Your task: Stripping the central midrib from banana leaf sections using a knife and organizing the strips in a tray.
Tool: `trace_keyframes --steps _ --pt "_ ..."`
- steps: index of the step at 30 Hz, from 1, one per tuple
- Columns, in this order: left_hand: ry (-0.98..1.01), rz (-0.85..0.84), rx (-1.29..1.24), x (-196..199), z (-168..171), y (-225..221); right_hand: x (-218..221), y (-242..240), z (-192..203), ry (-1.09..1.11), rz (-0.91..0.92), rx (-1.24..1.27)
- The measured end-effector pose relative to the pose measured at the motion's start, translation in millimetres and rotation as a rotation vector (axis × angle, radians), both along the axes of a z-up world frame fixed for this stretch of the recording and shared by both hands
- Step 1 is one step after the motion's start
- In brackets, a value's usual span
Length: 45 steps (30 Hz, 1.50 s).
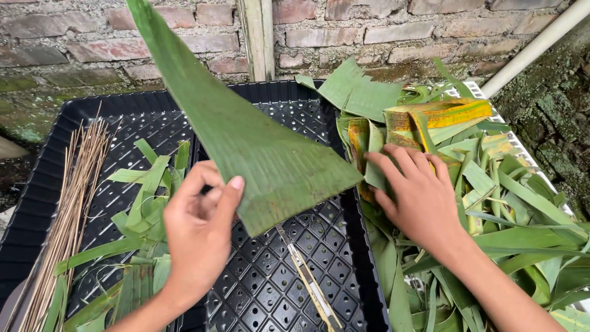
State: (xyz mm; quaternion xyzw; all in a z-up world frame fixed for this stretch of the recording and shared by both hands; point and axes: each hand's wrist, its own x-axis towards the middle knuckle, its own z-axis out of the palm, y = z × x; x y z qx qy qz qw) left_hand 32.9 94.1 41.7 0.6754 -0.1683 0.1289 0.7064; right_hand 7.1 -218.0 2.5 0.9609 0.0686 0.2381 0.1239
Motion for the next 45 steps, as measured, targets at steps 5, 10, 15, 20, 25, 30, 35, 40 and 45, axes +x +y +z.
trace_keyframes --steps 5,10,15,20,25,30,35,40,45 --pt "0.137 0.13 0.059 -24.3 -16.6 38.6 -1.7 3.7 -1.9 0.088 0.043 0.034" --pt "0.523 0.223 0.072 -49.7 -49.7 65.6 -9.6 8.1 -8.7 0.062 0.322 -0.022" --pt "0.814 0.179 0.191 -56.4 -62.0 76.8 -56.5 47.7 4.6 0.126 0.349 0.09" --pt "0.755 0.13 1.302 -50.2 -25.0 60.0 -95.0 85.3 -40.5 0.37 0.368 0.233" --pt "-0.363 -0.081 1.247 -27.9 -20.5 0.8 -88.3 116.6 -88.2 0.418 0.185 0.059" --pt "-0.689 -0.379 1.24 48.5 -62.7 -54.9 -88.2 116.1 -52.9 0.742 -0.047 0.287" --pt "-0.518 -0.611 1.322 78.6 -50.0 -56.6 -119.6 83.5 -7.9 1.038 -0.271 0.383" --pt "-0.566 -0.626 1.214 77.3 -46.8 -49.0 -145.9 22.6 6.5 1.066 -0.368 0.476" --pt "-0.593 -0.576 1.272 48.6 -56.5 -64.3 -128.4 28.6 28.1 0.908 -0.52 0.67"
